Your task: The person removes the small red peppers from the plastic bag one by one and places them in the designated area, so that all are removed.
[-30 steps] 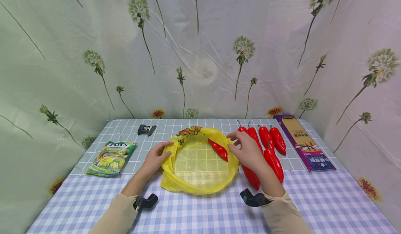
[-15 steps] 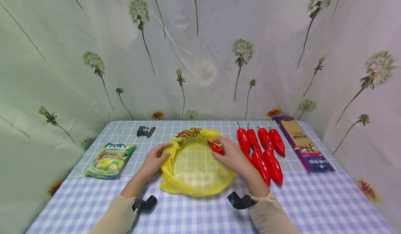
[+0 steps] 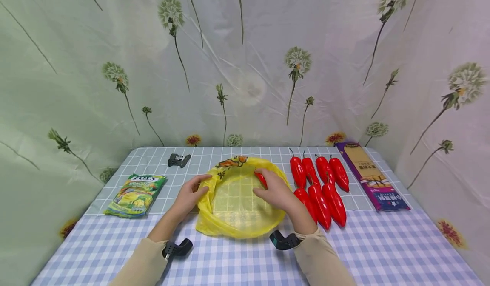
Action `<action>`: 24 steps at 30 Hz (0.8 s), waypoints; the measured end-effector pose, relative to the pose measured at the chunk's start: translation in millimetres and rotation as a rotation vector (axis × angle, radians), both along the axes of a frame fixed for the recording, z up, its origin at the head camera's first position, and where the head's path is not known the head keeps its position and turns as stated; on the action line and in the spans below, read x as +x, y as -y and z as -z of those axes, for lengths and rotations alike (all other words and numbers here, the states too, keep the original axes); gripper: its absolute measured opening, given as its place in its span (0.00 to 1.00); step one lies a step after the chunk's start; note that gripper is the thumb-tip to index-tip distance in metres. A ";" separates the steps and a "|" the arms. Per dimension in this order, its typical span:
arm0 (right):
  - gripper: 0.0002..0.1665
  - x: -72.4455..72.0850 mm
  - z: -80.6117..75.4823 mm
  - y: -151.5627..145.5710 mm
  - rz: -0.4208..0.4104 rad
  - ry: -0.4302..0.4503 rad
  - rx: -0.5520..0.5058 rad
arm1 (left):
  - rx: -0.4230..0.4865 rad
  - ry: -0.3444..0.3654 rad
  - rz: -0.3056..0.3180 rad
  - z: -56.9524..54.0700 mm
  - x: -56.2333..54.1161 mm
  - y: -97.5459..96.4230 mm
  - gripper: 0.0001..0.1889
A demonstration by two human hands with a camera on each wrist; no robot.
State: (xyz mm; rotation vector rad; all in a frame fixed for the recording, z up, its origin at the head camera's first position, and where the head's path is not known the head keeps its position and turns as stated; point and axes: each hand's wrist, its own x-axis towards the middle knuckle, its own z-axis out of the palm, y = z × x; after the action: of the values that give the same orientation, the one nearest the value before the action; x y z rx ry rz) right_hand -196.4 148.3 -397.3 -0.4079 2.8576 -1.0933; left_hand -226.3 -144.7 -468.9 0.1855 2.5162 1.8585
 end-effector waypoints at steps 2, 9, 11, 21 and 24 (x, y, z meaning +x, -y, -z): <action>0.37 -2.2 1.8 0.9 0.012 0.008 0.006 | -0.001 -0.002 0.000 0.2 0.1 0.3 0.20; 0.38 -6.7 4.9 3.2 0.033 0.001 0.040 | -0.007 -0.019 -0.001 0.6 0.3 0.1 0.20; 0.38 -7.3 5.6 3.6 0.043 0.010 0.050 | -0.011 -0.019 -0.001 -0.1 1.3 -0.2 0.20; 0.38 -10.0 9.6 5.8 0.075 0.042 0.138 | -0.011 -0.004 -0.013 -1.2 1.1 -0.3 0.20; 0.37 -10.8 11.5 7.5 0.087 0.053 0.160 | -0.015 -0.006 -0.011 -0.9 1.1 -0.4 0.20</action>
State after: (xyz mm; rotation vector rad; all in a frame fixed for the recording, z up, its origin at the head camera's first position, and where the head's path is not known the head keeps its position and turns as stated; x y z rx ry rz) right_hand -207.2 140.7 -408.8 -0.2439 2.9122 -0.8641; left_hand -225.2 -144.2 -468.0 0.1772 2.5392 1.8457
